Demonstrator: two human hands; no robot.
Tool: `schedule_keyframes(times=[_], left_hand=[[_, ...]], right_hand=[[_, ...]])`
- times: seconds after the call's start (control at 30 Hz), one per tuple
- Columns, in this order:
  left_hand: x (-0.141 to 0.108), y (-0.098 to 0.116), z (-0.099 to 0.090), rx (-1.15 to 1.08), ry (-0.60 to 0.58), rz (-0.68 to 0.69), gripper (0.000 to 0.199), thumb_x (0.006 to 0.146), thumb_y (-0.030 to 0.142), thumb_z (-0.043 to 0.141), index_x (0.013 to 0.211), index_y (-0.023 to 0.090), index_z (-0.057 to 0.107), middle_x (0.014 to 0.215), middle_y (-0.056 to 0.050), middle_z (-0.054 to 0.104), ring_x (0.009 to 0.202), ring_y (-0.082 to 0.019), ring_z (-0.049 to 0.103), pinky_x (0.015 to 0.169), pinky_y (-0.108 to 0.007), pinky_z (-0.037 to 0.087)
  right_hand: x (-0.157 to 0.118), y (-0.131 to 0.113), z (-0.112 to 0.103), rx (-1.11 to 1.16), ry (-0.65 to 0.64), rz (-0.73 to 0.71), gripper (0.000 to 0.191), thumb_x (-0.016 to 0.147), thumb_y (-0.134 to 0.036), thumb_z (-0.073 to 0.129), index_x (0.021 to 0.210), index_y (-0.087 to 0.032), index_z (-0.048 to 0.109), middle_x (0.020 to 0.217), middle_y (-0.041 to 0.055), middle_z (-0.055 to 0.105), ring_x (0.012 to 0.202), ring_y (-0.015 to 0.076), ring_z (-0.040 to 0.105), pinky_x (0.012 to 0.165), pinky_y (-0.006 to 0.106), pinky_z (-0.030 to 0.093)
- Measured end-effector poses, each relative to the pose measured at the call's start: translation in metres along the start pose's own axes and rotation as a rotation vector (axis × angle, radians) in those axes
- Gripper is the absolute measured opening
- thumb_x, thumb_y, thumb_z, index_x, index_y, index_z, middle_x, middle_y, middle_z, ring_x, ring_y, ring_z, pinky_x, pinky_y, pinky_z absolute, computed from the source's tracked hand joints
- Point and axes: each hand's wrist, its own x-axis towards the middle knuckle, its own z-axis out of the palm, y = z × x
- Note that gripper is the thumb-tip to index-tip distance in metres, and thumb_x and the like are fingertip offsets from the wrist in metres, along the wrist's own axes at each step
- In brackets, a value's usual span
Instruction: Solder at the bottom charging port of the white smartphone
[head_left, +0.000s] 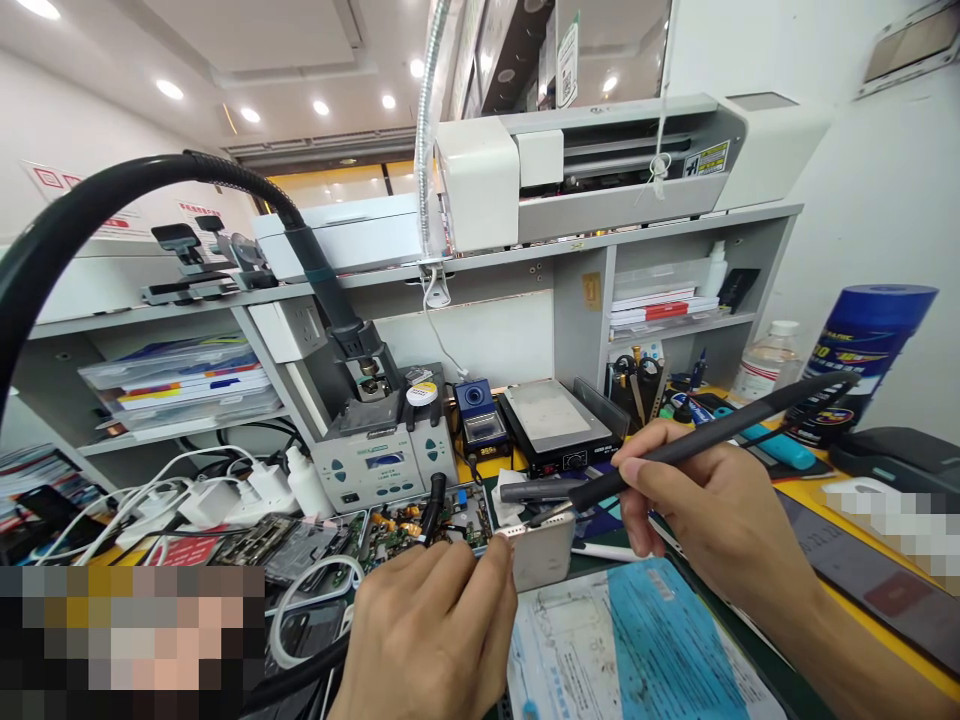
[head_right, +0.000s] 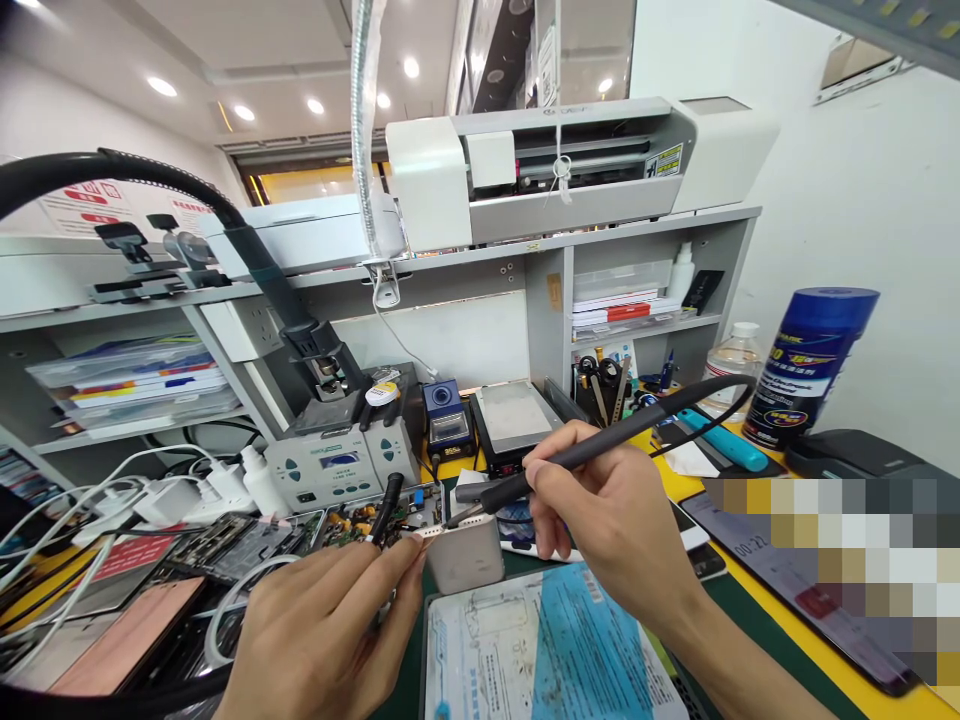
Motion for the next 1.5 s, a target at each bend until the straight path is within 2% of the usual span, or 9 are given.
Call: schedule_keyframes(times=[0.37, 0.87, 0.93, 1.0, 1.13, 1.2, 1.3, 1.4, 1.5], left_hand=[[-0.001, 0.0, 0.0, -0.011, -0.005, 0.001, 0.009, 0.092, 0.009, 0.064, 0.098, 0.015, 0.067, 0.06, 0.003, 0.061, 0.046, -0.014, 0.054, 0.044, -0.032, 0.04], [-0.005, -0.001, -0.001, -0.143, 0.011, -0.135, 0.013, 0.09, 0.009, 0.066, 0.1, 0.018, 0.064, 0.069, 0.002, 0.071, 0.053, -0.014, 0.065, 0.052, -0.028, 0.049], [-0.005, 0.002, -0.002, -0.216, -0.002, -0.224, 0.011, 0.092, 0.011, 0.064, 0.099, 0.02, 0.064, 0.071, 0.002, 0.072, 0.053, -0.013, 0.066, 0.051, -0.026, 0.048], [-0.003, 0.007, -0.004, -0.335, -0.014, -0.408, 0.007, 0.094, 0.017, 0.061, 0.093, 0.023, 0.065, 0.067, 0.004, 0.07, 0.052, -0.012, 0.064, 0.047, -0.024, 0.044], [0.008, 0.019, -0.009, -0.595, -0.008, -0.809, 0.028, 0.097, 0.035, 0.057, 0.072, 0.024, 0.064, 0.051, 0.006, 0.058, 0.047, -0.011, 0.054, 0.047, -0.022, 0.04], [0.014, 0.022, -0.011, -0.735, -0.049, -1.009, 0.032, 0.094, 0.042, 0.06, 0.068, 0.022, 0.063, 0.047, 0.005, 0.054, 0.044, -0.01, 0.045, 0.047, -0.021, 0.038], [0.019, 0.022, -0.011, -0.91, -0.154, -1.269, 0.033, 0.09, 0.045, 0.062, 0.069, 0.019, 0.061, 0.047, 0.004, 0.053, 0.041, -0.007, 0.036, 0.041, -0.019, 0.028], [0.022, 0.02, -0.01, -1.049, -0.17, -1.373, 0.034, 0.087, 0.048, 0.064, 0.071, 0.018, 0.06, 0.046, 0.004, 0.051, 0.041, -0.005, 0.032, 0.04, -0.017, 0.025], [0.023, 0.02, -0.009, -1.131, -0.151, -1.416, 0.036, 0.083, 0.05, 0.069, 0.071, 0.018, 0.058, 0.044, 0.005, 0.049, 0.039, -0.005, 0.029, 0.039, -0.016, 0.022]], right_hand=[[0.0, 0.003, -0.002, 0.04, 0.008, 0.003, 0.017, 0.086, -0.033, 0.073, 0.078, -0.02, 0.066, 0.047, -0.0028, 0.058, 0.037, 0.0143, 0.055, 0.037, 0.024, 0.043], [0.004, 0.007, -0.005, 0.122, -0.003, 0.021, 0.015, 0.088, -0.031, 0.073, 0.081, -0.021, 0.065, 0.048, -0.0039, 0.061, 0.036, 0.0127, 0.057, 0.036, 0.019, 0.043], [0.004, 0.008, -0.005, 0.126, -0.01, 0.024, 0.015, 0.089, -0.031, 0.073, 0.08, -0.021, 0.065, 0.048, -0.004, 0.061, 0.036, 0.0127, 0.057, 0.036, 0.019, 0.043], [0.004, 0.008, -0.004, 0.129, -0.01, 0.028, 0.016, 0.088, -0.031, 0.073, 0.079, -0.02, 0.065, 0.048, -0.0037, 0.061, 0.036, 0.0127, 0.057, 0.036, 0.019, 0.043], [0.003, 0.006, -0.004, 0.134, 0.004, 0.026, 0.018, 0.087, -0.033, 0.074, 0.077, -0.021, 0.065, 0.048, -0.0036, 0.062, 0.036, 0.0127, 0.057, 0.035, 0.019, 0.043], [0.004, 0.006, -0.005, 0.137, 0.012, 0.026, 0.018, 0.086, -0.033, 0.074, 0.077, -0.021, 0.065, 0.048, -0.0036, 0.062, 0.035, 0.013, 0.057, 0.034, 0.02, 0.043], [0.005, 0.006, -0.005, 0.134, 0.029, 0.026, 0.018, 0.085, -0.033, 0.075, 0.076, -0.021, 0.066, 0.048, -0.0035, 0.062, 0.035, 0.0134, 0.057, 0.034, 0.02, 0.043], [0.005, 0.008, -0.004, 0.136, 0.024, 0.028, 0.017, 0.085, -0.033, 0.075, 0.075, -0.021, 0.066, 0.048, -0.0035, 0.062, 0.034, 0.013, 0.056, 0.033, 0.02, 0.043], [0.005, 0.008, -0.003, 0.145, 0.011, 0.039, 0.018, 0.084, -0.033, 0.075, 0.074, -0.021, 0.066, 0.047, -0.003, 0.061, 0.034, 0.0131, 0.057, 0.033, 0.02, 0.043]])
